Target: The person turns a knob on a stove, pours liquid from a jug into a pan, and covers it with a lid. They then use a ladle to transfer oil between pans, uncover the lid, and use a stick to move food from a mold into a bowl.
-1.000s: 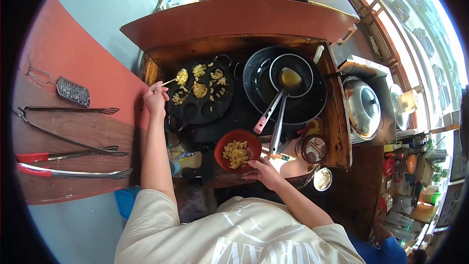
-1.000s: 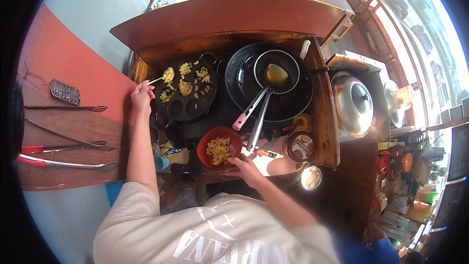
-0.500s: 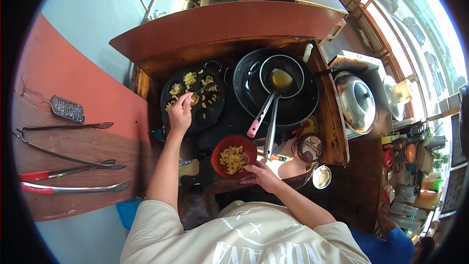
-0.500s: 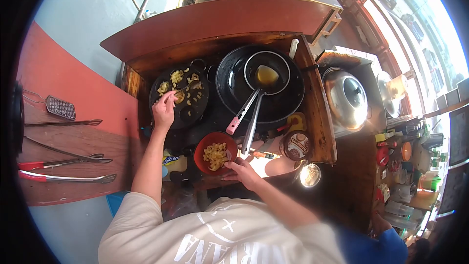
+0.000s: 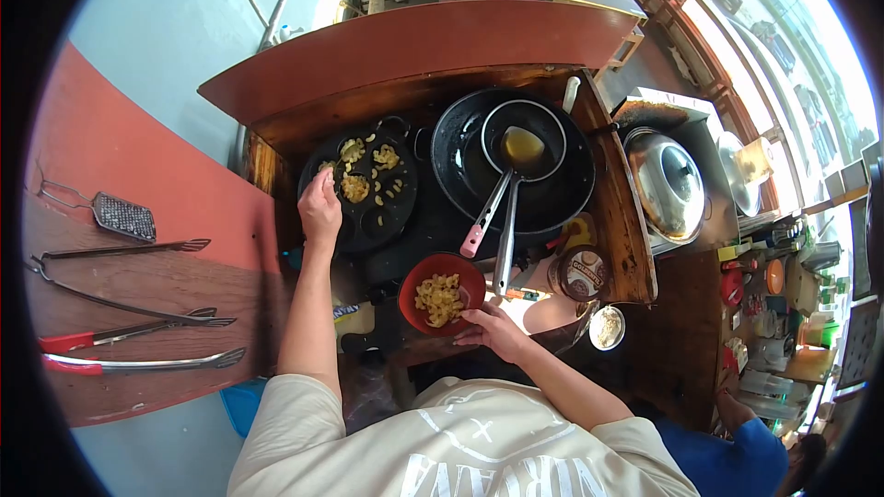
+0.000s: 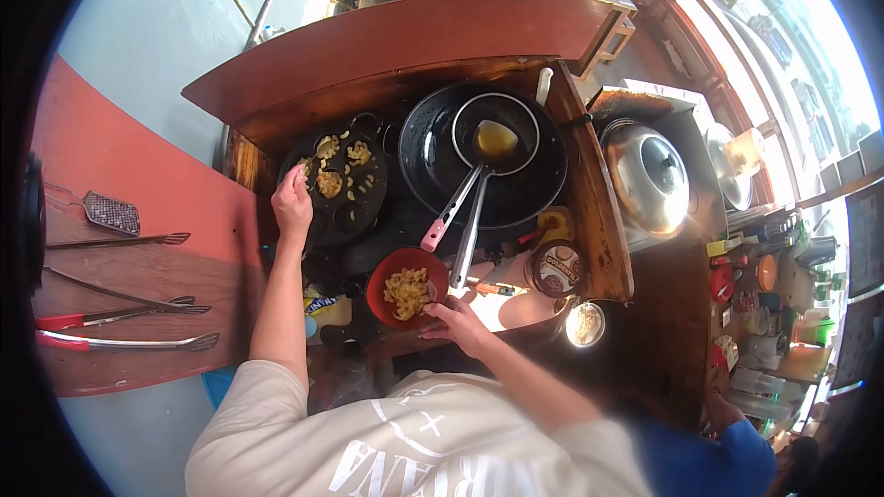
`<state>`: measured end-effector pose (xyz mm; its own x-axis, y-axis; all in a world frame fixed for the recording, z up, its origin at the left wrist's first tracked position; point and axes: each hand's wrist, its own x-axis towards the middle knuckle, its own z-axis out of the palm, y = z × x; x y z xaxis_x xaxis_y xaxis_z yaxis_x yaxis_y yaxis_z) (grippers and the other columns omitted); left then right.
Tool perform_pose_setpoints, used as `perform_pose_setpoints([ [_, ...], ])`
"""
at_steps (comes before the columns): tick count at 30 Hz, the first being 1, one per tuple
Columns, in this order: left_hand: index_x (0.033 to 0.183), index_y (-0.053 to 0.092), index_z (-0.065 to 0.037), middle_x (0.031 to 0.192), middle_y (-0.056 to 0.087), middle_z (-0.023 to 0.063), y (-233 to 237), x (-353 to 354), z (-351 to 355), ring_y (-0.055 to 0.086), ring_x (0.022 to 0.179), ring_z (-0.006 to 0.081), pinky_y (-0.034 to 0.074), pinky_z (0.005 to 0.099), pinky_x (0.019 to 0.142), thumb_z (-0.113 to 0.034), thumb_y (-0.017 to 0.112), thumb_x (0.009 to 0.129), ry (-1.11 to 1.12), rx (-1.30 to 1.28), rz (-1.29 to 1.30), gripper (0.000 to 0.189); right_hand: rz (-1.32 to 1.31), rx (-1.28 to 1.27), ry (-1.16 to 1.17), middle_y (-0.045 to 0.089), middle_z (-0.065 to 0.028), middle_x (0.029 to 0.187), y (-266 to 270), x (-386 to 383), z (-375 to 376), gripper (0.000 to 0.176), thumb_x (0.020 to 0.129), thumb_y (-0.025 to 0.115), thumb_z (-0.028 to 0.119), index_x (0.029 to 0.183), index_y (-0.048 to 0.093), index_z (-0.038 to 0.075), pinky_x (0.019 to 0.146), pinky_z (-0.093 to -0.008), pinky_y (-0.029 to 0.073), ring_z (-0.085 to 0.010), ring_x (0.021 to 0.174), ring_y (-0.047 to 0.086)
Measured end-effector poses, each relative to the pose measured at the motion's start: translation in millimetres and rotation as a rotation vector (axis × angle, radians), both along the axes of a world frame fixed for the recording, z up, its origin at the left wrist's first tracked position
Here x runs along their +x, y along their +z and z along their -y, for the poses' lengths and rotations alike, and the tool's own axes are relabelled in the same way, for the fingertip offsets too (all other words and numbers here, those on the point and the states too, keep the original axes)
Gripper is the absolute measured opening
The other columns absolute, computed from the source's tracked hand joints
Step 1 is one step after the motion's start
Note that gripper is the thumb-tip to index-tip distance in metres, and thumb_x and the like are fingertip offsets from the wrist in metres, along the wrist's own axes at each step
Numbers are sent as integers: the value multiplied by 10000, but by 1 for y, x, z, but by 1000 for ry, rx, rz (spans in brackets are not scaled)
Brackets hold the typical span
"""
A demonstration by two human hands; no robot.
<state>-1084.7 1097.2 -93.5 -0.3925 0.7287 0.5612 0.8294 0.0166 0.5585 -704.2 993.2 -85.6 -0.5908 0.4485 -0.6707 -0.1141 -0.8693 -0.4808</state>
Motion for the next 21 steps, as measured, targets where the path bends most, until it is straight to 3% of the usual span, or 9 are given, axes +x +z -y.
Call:
perform_pose_setpoints([
  [2,1086,675,-34,932,699,181,5,1,-9,675,877,364,540,424,757,-41,594,935,-53,113,-54,172,0,-3,15,590,-132,1190,-4,-1,1,515,954,613,207,1385,402,20,882,-386,582,-229,897,672],
  [8,1084,677,-24,843,665,181,23,6,-24,626,826,379,507,452,729,-23,610,914,-318,-1,-198,182,8,11,37,589,-126,1191,-7,-7,5,493,957,608,204,1370,416,17,878,-378,582,-214,899,671],
  [10,1084,683,-9,890,688,179,26,6,-16,654,826,357,523,421,725,-30,617,918,-318,-13,-206,180,4,3,36,589,-126,1192,-9,-7,6,493,957,607,202,1371,415,16,880,-379,582,-212,897,670],
  [12,1072,692,6,905,711,166,26,10,5,689,783,290,536,368,704,-66,606,951,-171,139,49,165,0,-5,33,588,-126,1194,-10,-6,7,493,958,605,199,1372,413,15,881,-380,582,-211,896,669],
  [14,1071,695,16,785,697,76,24,8,38,620,682,103,506,266,650,-159,562,1016,-93,6,359,227,12,5,28,575,-127,1204,-8,-4,5,497,957,604,201,1375,408,17,883,-382,582,-208,897,665],
  [17,1070,695,17,771,688,53,7,1,64,583,667,78,491,251,634,-171,555,1021,-166,-44,453,239,11,8,-18,606,-136,1157,-8,-1,4,488,954,618,190,1355,423,-8,885,-404,585,-230,892,677],
  [21,1092,688,6,769,688,62,2,2,44,586,651,92,489,257,626,-177,552,1020,-171,-83,366,240,0,6,6,550,-126,1214,-9,-3,2,516,957,602,200,1391,391,16,883,-385,583,-207,903,659],
])
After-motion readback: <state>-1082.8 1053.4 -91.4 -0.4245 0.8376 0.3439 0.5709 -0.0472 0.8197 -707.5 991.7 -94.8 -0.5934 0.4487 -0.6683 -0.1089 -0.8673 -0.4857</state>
